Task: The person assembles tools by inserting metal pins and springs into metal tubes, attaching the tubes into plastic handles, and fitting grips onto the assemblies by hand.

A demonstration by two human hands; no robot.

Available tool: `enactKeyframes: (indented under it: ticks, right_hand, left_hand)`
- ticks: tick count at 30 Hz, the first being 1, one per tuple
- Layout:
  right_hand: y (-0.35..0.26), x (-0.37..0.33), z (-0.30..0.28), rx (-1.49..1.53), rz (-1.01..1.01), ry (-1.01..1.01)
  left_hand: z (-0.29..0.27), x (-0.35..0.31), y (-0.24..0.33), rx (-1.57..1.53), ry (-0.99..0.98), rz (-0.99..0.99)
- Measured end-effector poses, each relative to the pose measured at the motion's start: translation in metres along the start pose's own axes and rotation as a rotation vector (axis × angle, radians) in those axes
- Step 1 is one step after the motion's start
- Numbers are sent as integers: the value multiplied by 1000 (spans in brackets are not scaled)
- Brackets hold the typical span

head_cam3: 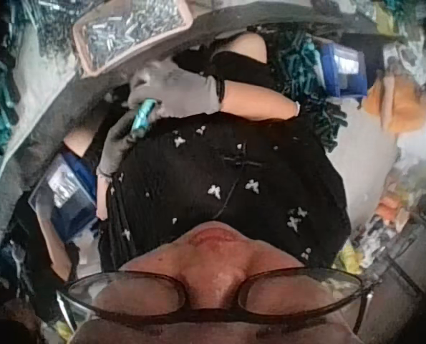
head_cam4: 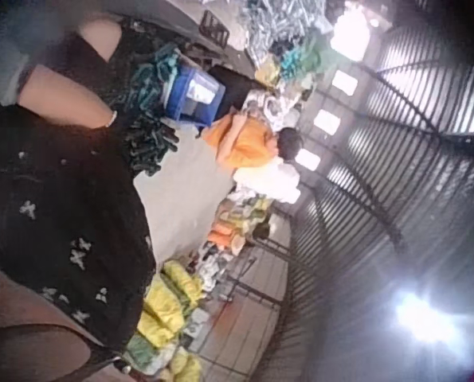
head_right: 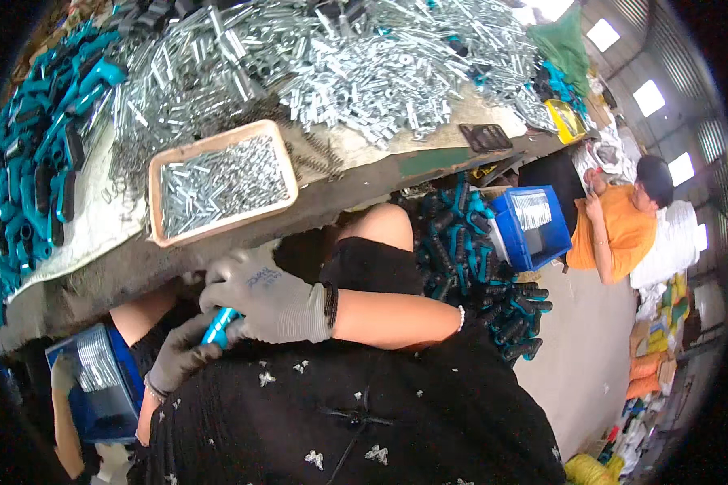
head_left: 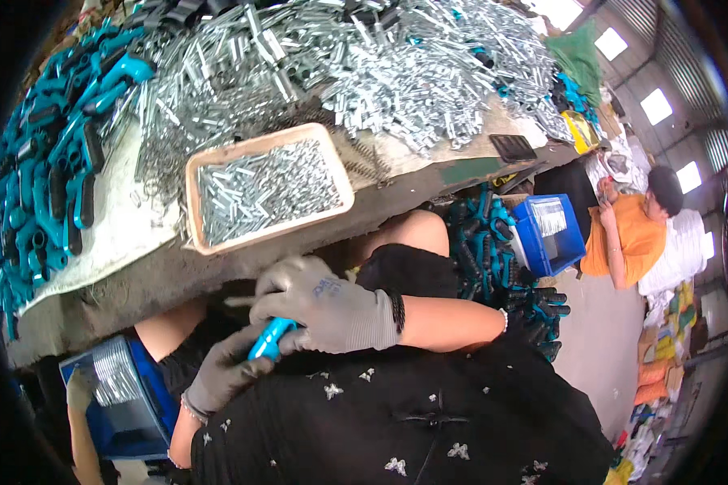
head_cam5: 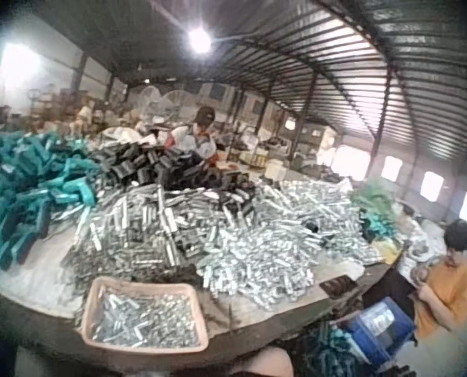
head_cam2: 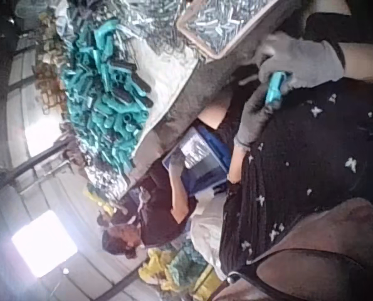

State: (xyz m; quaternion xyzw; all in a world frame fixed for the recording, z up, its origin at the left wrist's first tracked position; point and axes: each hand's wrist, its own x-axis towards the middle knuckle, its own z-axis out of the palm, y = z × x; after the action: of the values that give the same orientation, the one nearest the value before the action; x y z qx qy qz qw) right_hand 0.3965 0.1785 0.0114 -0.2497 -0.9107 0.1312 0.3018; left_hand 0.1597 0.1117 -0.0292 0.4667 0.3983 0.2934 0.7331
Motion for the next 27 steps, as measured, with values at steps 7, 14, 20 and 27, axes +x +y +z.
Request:
enactKeyframes:
  ticks: [7, 14, 20, 27]
  right_hand:
    - [13, -33, 9, 451, 315, -478]
    - [18, -34, 4, 172, -82, -275]
    - [26, -23, -14, 151, -108, -221]
    - [28, 2, -56, 258, 72, -47]
  left_hand:
    - [14, 8, 24, 410, 23, -187]
    - [7, 35, 29, 257, -279, -390]
    - [32, 30, 45, 27, -249, -282]
    - [32, 30, 45, -138, -255, 151]
